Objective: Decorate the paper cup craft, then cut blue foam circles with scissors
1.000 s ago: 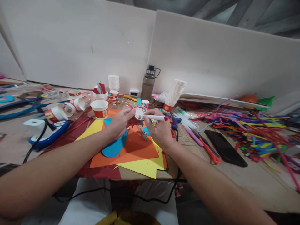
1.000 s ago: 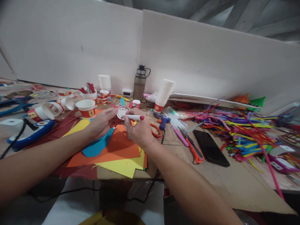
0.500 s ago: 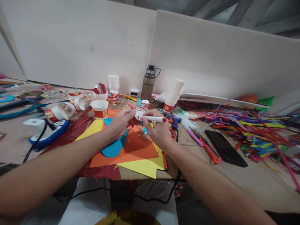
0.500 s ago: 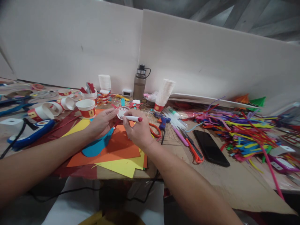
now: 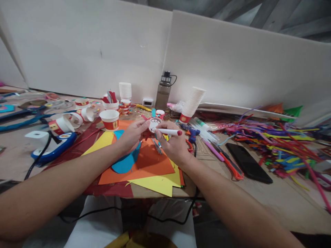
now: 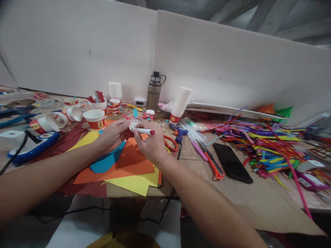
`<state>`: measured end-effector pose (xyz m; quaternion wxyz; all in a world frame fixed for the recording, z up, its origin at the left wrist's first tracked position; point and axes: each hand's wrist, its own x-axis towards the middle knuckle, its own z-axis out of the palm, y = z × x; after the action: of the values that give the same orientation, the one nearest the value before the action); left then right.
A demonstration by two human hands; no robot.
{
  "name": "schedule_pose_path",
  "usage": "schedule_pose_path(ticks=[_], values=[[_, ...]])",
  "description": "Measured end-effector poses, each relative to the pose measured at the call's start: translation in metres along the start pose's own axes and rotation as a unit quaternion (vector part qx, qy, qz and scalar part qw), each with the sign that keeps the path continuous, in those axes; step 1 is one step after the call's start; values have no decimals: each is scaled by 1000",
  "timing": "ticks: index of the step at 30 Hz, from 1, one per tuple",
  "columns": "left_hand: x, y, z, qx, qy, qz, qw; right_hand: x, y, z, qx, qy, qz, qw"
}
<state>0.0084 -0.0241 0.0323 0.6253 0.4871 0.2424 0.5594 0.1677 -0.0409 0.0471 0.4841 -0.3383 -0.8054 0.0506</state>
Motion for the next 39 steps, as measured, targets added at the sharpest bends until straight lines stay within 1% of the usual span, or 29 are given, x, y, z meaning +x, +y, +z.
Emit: schedule_pose_path(ticks=[7,14,22,34,39], values=[[0,0,0,3,-3,0,1000,1,-1,-1,6,13,7,1000],[0,-1,-1,-1,-2,2,1000,0,3,1,18,42,22,999],[0,-1,-1,8,2,-2,1000,1,2,0,1,45,21,999],[0,-2,-2,-1,-14,-1,1000,0,1,0,-2,51,19,998],[-1,-3,-2,-6,-9,-3,1000,-1,2,0,-12,51,15,999]])
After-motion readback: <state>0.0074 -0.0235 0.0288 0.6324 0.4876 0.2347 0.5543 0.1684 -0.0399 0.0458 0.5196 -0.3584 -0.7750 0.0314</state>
